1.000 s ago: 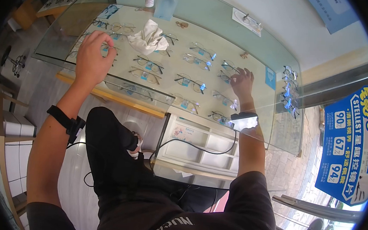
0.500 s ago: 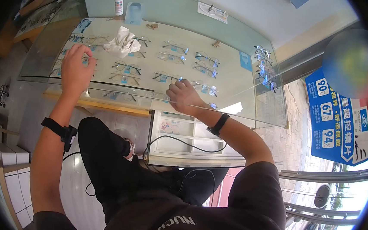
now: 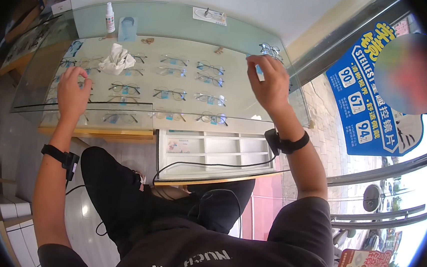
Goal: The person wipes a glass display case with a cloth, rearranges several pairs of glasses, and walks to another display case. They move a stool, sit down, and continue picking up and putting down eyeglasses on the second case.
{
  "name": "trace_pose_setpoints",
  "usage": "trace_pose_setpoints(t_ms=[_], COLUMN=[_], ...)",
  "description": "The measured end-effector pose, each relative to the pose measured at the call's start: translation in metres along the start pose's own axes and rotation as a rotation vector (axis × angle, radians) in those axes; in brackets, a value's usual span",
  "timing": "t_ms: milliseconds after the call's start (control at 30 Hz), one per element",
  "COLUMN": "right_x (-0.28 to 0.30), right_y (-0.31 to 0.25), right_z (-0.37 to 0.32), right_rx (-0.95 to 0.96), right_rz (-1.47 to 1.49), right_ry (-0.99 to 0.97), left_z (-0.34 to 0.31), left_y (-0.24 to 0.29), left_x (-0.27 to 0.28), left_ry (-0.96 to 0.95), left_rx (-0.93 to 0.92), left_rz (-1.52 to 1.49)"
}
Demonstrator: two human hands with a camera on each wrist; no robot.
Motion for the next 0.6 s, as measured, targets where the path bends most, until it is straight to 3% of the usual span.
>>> trace_pose_setpoints(t_ms=[67,233,467,600], right_x=[0.015,0.011,-0.031,-0.04], right_y=[0.066,0.178,0.21,0.22], right_z=[-0.004,-0.054,-0.079,-0.077], right_rx=[-0.254,-0.395,-0.517,-0.484], right_rz=[0.014,-0.197,-0.232,-0.214], right_ry=[-0.067,-0.475,-0.575,-0.579], left_z=[0.0,0.001,0.001,0.0], left_y=[0.0,-0.003,-0.003,-0.001], left_x=[0.0,-0.002,-0.001,0.001], left_ry=[0.001,-0.002,-0.001,-0.026], left_rx=[-0.009,-0.007,0.002,0.003], left_rz=[-0.006,0.007,-0.001,-0.004])
Point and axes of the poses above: each hand's wrist, its own z-axis towards the middle knuckle, its own x-axis out of the back of the hand, y = z × x, the point moved 1 cm from there along z, towards the middle knuckle, and after that the axes turned 14 degrees about -y, right-handed, at the moved point
